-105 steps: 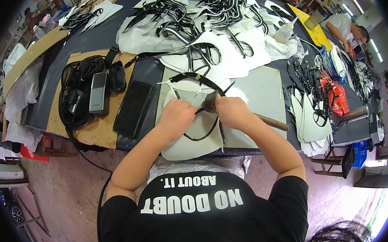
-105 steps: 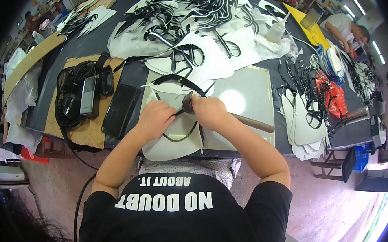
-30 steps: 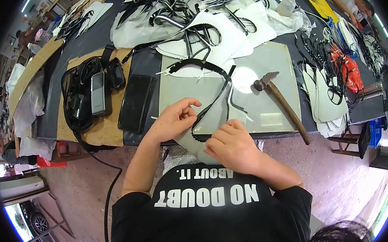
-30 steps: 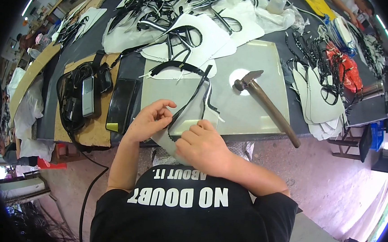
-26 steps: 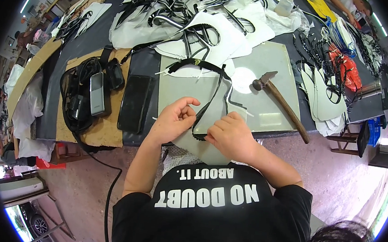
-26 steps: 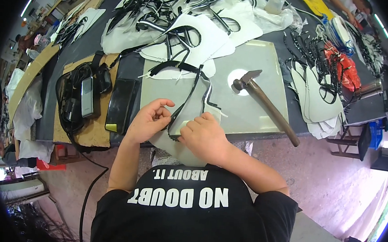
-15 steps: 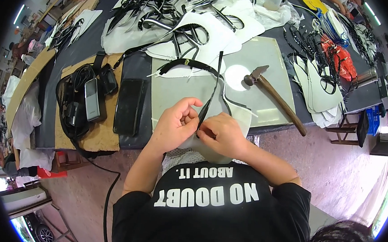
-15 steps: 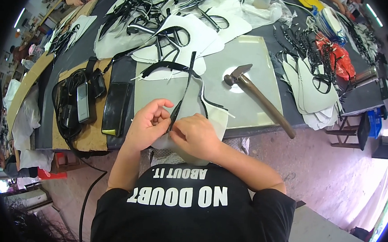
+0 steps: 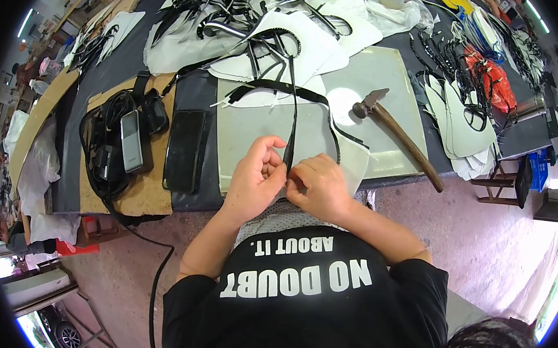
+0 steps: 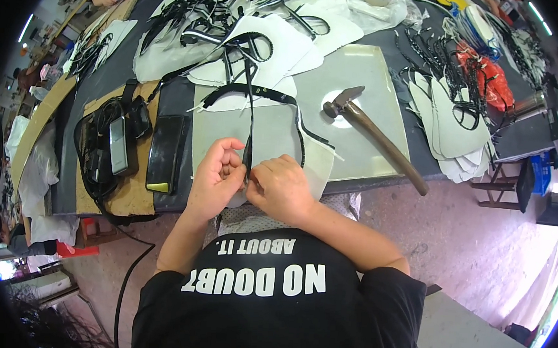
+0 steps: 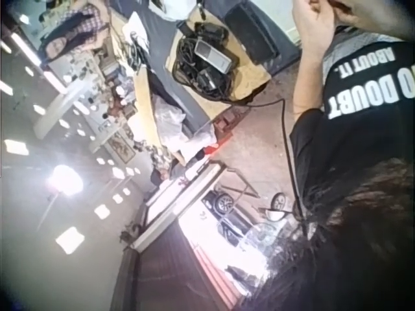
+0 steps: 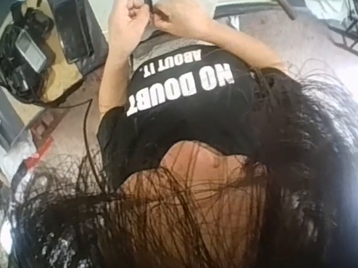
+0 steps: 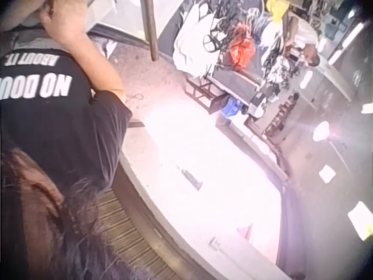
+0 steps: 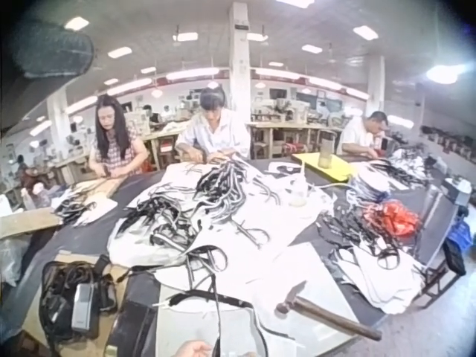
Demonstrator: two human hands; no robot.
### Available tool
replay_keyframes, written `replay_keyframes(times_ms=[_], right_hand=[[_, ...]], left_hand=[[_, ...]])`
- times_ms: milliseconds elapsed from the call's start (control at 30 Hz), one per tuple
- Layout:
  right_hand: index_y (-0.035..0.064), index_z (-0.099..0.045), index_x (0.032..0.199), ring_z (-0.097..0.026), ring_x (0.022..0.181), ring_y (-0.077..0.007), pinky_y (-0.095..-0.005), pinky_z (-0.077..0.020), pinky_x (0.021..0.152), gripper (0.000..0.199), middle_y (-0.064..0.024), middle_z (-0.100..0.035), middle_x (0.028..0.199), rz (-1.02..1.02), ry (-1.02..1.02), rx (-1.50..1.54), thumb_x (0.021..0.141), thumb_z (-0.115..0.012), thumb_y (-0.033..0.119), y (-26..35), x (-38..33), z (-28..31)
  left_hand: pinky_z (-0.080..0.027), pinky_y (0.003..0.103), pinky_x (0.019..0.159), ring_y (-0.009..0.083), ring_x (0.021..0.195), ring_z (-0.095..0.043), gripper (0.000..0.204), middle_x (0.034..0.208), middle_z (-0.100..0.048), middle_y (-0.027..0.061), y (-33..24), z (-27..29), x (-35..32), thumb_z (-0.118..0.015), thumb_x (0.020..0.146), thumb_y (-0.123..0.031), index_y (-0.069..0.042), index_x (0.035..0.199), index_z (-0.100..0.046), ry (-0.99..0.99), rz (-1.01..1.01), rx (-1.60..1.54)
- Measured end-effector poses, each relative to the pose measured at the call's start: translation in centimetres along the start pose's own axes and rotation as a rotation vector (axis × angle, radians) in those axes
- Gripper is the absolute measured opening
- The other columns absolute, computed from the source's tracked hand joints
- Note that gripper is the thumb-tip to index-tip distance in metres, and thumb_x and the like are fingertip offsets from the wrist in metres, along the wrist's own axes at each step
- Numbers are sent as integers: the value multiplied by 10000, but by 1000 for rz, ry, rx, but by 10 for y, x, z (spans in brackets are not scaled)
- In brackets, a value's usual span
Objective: Hammering and flattening the edges of leather shoe components on a workbench.
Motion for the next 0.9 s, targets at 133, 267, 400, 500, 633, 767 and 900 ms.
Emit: replay_keyframes(times_ms=[133, 267, 400, 500, 633, 767, 900], right_hand=[[52, -516, 638, -488, 565, -226, -326, -377, 578, 114, -52, -501, 603, 31, -59, 45, 598, -621, 74, -1, -1, 2], [52, -529, 654, -498, 579, -231, -329, -387, 597, 117, -59, -503, 606, 37, -21, 31, 600, -630, 77, -2, -3, 1], [55, -528, 648, -500, 583, -234, -332, -390, 598, 118, -60, -506, 614, 50, -43, 12, 597, -633, 77, -2, -4, 3], [57, -525, 624, -497, 573, -236, -333, -391, 569, 106, -59, -493, 583, 62, -68, -36, 592, -625, 68, -2, -4, 1], [48, -539, 626, -507, 571, -226, -312, -397, 552, 83, -62, -506, 570, 7, -43, 24, 590, -614, 53, -3, -3, 3], [40, -565, 665, -525, 571, -219, -284, -403, 560, 69, -61, -538, 589, -195, -37, 363, 606, -601, 39, -9, -9, 3], [36, -558, 658, -515, 552, -228, -285, -399, 544, 59, -59, -540, 593, -280, 6, 441, 621, -603, 39, -12, -12, -2]], left_hand=[[-375, 168, 523, 37, 577, -446, 326, 706, -455, 15, 3, 3, 1, -469, 780, 43, -12, 1086, -372, -11, 54, -131], [-376, 164, 525, 35, 573, -440, 328, 707, -455, 12, 4, 0, 1, -474, 782, 44, -12, 1089, -372, -5, 57, -163], [-370, 164, 522, 32, 579, -437, 326, 705, -452, 9, 5, -2, 1, -474, 786, 40, -12, 1091, -372, -3, 44, -139], [-364, 165, 521, 30, 583, -433, 326, 704, -451, 7, 4, -3, -1, -474, 787, 39, -14, 1093, -374, -4, 30, -70], [-360, 165, 519, 30, 579, -429, 335, 702, -452, 6, 1, -3, -3, -480, 786, 37, -14, 1099, -373, -39, -18, -68], [-359, 165, 520, 27, 581, -423, 344, 704, -451, 5, 0, -4, -1, -488, 783, 34, -15, 1103, -371, -44, -24, -186], [-359, 163, 522, 26, 587, -421, 345, 707, -451, 5, 5, -4, -1, -489, 782, 33, -16, 1102, -372, -7, 18, -217]])
Point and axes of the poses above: each hand's wrist, its own x-axis towards the middle knuckle, its own z-axis out of the back of the hand, y = z × x, the point moved 3 cm from there along x, towards the middle knuckle
